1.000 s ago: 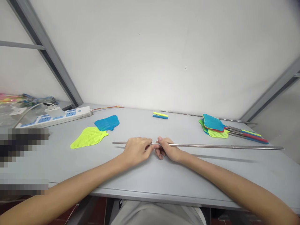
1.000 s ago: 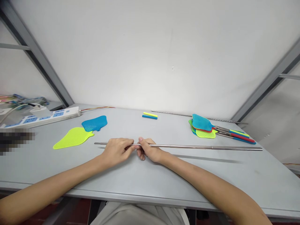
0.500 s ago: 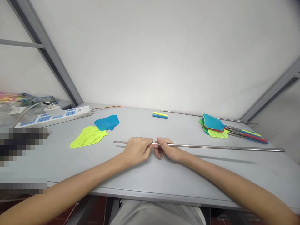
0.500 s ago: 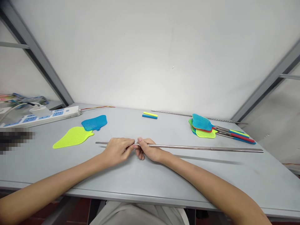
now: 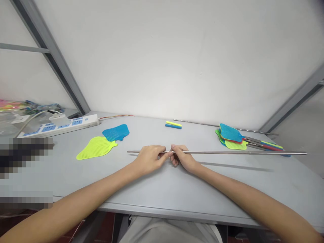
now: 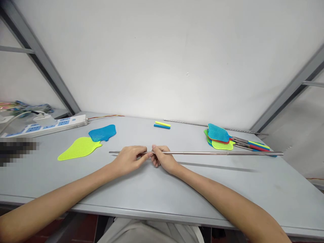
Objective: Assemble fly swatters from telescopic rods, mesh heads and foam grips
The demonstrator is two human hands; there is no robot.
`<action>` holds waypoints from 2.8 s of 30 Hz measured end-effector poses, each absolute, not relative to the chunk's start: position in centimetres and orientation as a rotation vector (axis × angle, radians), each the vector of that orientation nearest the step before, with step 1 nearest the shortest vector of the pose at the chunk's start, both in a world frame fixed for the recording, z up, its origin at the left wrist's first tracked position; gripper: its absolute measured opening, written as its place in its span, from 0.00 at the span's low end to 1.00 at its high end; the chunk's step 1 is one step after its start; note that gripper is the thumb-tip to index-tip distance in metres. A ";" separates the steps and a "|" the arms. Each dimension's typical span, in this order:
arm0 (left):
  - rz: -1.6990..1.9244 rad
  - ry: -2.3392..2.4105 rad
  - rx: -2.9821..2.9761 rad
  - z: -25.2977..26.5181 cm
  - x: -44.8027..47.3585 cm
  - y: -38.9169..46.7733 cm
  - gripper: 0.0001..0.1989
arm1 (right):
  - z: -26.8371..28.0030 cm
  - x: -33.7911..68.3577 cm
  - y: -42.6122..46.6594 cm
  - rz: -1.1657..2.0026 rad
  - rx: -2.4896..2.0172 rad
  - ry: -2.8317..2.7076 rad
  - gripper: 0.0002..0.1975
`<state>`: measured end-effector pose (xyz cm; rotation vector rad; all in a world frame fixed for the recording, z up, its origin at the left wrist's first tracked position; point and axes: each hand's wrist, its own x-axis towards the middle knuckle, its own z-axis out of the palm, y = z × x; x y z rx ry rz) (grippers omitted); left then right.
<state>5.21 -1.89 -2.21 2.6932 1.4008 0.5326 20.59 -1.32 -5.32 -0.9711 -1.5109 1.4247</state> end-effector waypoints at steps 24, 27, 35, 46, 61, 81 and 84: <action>0.723 1.591 2.795 -2.0 4.1 -0.6 0.20 | -5.5 20.5 -1.3 1.413 -0.839 -1.685 0.26; 0.727 1.581 2.790 -2.0 3.9 -0.5 0.21 | -5.7 20.3 -1.7 1.369 -0.834 -1.758 0.26; 0.725 1.597 2.786 -1.7 4.1 -0.8 0.22 | -5.7 20.4 -1.4 1.406 -0.837 -1.747 0.27; 0.723 1.564 2.789 -1.9 4.1 -0.8 0.20 | -5.4 20.5 -1.3 1.409 -0.829 -1.756 0.27; 0.719 1.536 2.750 -1.9 4.3 -1.2 0.19 | -5.7 20.7 -1.2 1.399 -0.829 -1.796 0.29; 0.655 1.473 2.798 -2.4 4.8 -1.9 0.18 | -6.0 20.6 -1.4 1.364 -0.800 -1.828 0.29; 0.670 1.477 2.788 -2.5 4.9 -2.1 0.18 | -5.9 20.7 -1.4 1.367 -0.799 -1.827 0.28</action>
